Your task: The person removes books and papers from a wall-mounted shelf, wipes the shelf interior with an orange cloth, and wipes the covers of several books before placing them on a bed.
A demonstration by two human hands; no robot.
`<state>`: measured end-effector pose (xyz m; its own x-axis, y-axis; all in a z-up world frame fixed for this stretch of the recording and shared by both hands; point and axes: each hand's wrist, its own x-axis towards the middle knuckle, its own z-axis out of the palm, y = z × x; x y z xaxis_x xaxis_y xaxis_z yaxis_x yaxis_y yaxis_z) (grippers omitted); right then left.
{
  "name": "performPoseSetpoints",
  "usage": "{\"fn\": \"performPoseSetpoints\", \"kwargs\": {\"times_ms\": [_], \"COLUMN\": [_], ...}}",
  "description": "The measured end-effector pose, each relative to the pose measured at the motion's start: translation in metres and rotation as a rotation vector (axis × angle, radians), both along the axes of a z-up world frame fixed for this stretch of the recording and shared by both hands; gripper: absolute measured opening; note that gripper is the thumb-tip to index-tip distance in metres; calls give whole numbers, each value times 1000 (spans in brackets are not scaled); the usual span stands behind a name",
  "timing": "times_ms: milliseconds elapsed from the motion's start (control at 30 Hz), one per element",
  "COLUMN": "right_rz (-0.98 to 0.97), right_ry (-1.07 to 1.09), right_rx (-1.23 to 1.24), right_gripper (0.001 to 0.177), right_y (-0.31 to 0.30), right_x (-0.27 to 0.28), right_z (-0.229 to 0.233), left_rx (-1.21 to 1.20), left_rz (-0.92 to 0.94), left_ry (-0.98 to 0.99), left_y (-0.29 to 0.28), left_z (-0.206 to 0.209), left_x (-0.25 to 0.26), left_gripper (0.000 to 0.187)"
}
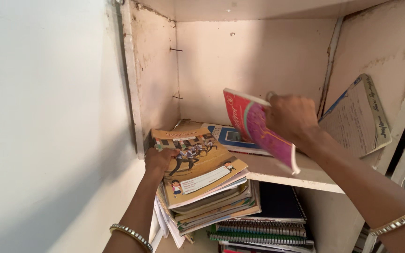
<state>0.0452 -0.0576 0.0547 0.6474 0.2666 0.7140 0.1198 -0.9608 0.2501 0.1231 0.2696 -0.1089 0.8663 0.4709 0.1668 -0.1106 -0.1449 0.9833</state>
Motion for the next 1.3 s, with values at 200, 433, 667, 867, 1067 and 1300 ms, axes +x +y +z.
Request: {"fn": "performPoseSetpoints", "kwargs": {"times_ms": [200,433,667,867,1067,1300], "right_rz": [40,354,691,860,770,538], "right_ry": [-5,140,-110,-279,103,333], "right_rx": [-238,-76,-74,-117,-47,239], "right_gripper": [19,14,8,18,27,49], "right_y": [86,158,152,156,156,77], "right_x": [-26,-31,-23,-31,-47,1], "right_z": [-3,-103,-149,-149,-131,-97], "left_rx": [-3,202,-141,-253,-270,-91], "left_rz": [5,26,-31,-207,-221,-101], "left_ry": [-17,-60,32,98,35,6], "left_y": [3,19,15,9,7,6], "left_z": [-12,-42,-19,0,-5,-7], "left_x": [15,61,28,-13,4,6], "left_gripper": [36,58,132,78,35,26]}}
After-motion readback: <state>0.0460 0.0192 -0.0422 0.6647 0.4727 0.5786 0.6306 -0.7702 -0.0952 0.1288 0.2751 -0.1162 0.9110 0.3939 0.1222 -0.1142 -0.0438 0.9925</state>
